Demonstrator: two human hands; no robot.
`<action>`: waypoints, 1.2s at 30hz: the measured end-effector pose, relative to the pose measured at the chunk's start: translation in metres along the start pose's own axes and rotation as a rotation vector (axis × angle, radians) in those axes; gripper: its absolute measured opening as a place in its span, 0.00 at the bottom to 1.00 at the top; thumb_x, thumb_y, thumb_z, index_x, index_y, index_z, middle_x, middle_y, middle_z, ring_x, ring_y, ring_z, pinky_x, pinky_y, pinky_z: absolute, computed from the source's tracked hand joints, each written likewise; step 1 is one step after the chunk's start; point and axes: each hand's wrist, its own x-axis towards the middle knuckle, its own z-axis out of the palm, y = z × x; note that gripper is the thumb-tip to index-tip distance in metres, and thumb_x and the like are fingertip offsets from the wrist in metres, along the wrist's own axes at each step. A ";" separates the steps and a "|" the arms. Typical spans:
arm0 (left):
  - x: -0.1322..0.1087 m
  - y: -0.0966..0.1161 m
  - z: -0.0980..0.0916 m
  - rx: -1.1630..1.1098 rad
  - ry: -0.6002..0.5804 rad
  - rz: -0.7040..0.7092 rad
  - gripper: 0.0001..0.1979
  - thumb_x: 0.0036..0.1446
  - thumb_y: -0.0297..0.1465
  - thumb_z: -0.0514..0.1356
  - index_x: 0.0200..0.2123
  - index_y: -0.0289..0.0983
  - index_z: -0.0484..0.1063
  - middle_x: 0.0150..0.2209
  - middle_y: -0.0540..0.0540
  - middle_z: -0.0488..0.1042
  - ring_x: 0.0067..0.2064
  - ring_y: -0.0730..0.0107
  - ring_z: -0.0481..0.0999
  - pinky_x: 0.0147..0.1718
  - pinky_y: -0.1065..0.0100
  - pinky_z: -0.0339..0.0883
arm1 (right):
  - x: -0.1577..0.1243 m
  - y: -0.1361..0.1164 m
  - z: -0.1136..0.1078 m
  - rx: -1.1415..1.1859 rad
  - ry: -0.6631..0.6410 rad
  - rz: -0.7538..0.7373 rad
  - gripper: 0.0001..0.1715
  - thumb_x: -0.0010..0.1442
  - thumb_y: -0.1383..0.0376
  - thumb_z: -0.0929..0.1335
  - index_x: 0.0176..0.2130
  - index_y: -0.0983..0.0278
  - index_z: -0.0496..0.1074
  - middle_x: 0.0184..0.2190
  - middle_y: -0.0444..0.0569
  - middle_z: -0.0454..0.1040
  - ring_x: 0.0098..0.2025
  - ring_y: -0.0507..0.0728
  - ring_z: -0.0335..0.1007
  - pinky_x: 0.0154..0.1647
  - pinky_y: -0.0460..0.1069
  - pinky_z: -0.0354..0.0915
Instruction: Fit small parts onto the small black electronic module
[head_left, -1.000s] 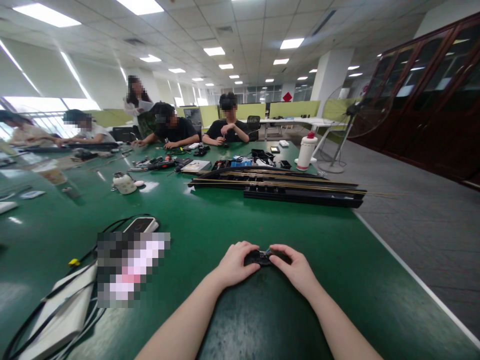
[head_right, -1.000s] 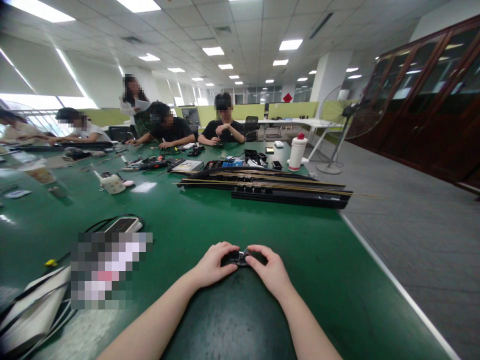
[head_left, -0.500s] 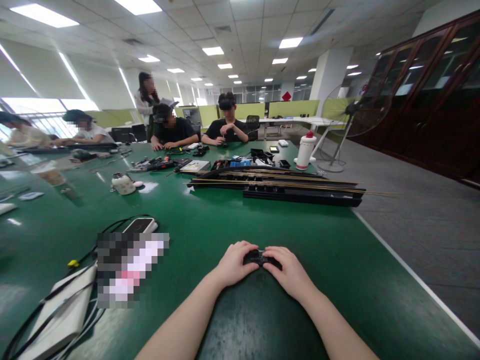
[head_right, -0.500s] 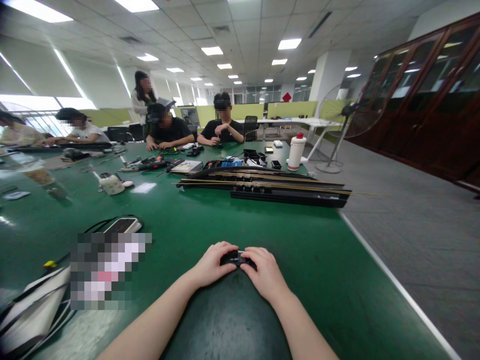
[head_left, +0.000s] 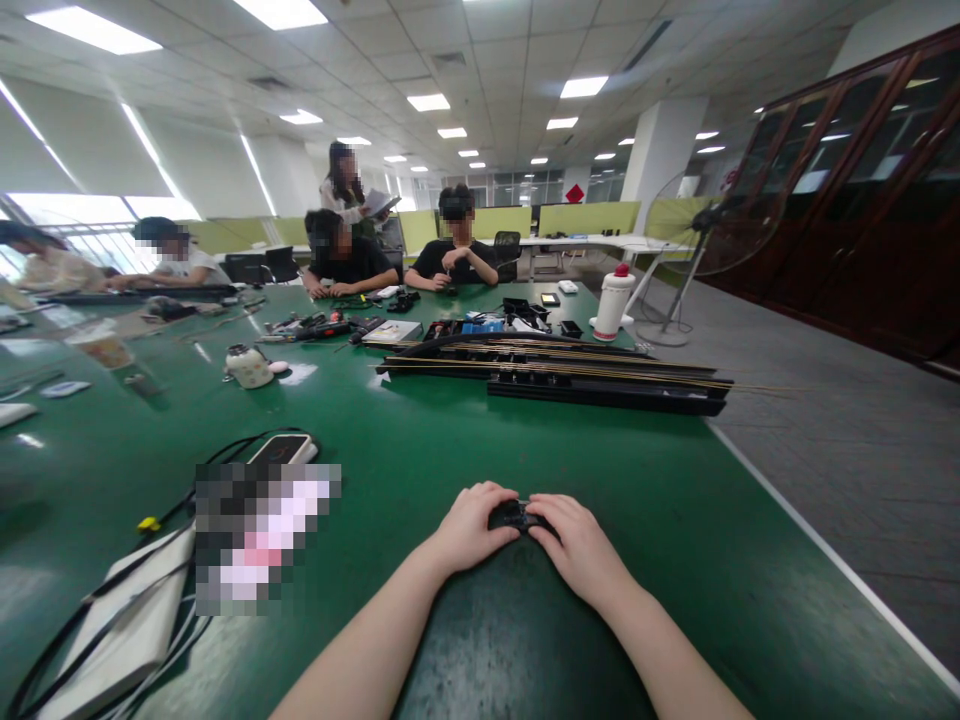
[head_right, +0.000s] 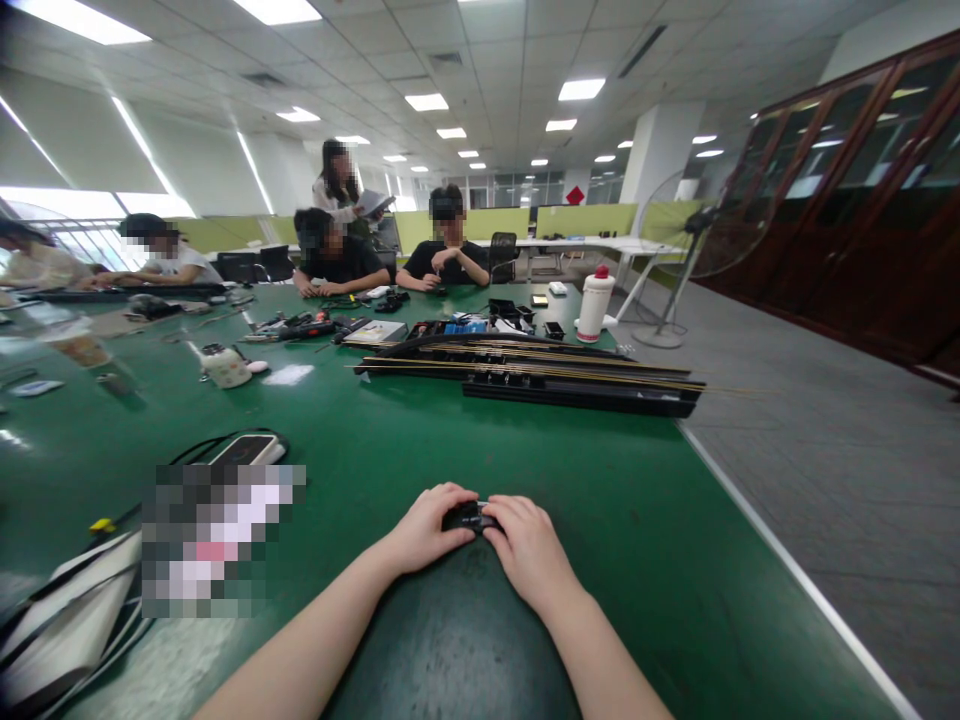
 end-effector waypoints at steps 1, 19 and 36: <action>0.000 0.000 0.000 0.001 0.000 0.001 0.21 0.50 0.33 0.64 0.48 0.41 0.69 0.45 0.46 0.72 0.47 0.60 0.69 0.48 0.61 0.61 | 0.000 -0.001 0.000 -0.007 -0.001 -0.003 0.13 0.58 0.66 0.65 0.44 0.56 0.73 0.46 0.50 0.74 0.49 0.62 0.67 0.51 0.60 0.62; 0.001 -0.004 0.002 -0.002 0.013 0.024 0.21 0.49 0.32 0.65 0.48 0.41 0.69 0.45 0.47 0.72 0.47 0.61 0.69 0.48 0.62 0.61 | 0.000 -0.007 0.001 -0.140 0.000 -0.043 0.13 0.59 0.69 0.63 0.43 0.60 0.72 0.44 0.52 0.75 0.48 0.60 0.69 0.49 0.58 0.64; 0.000 -0.003 0.003 -0.004 0.017 0.033 0.21 0.51 0.33 0.63 0.49 0.40 0.68 0.46 0.46 0.71 0.47 0.60 0.69 0.48 0.61 0.61 | 0.004 0.002 0.000 0.010 -0.071 0.132 0.11 0.53 0.66 0.69 0.39 0.59 0.74 0.46 0.50 0.75 0.51 0.61 0.68 0.53 0.59 0.60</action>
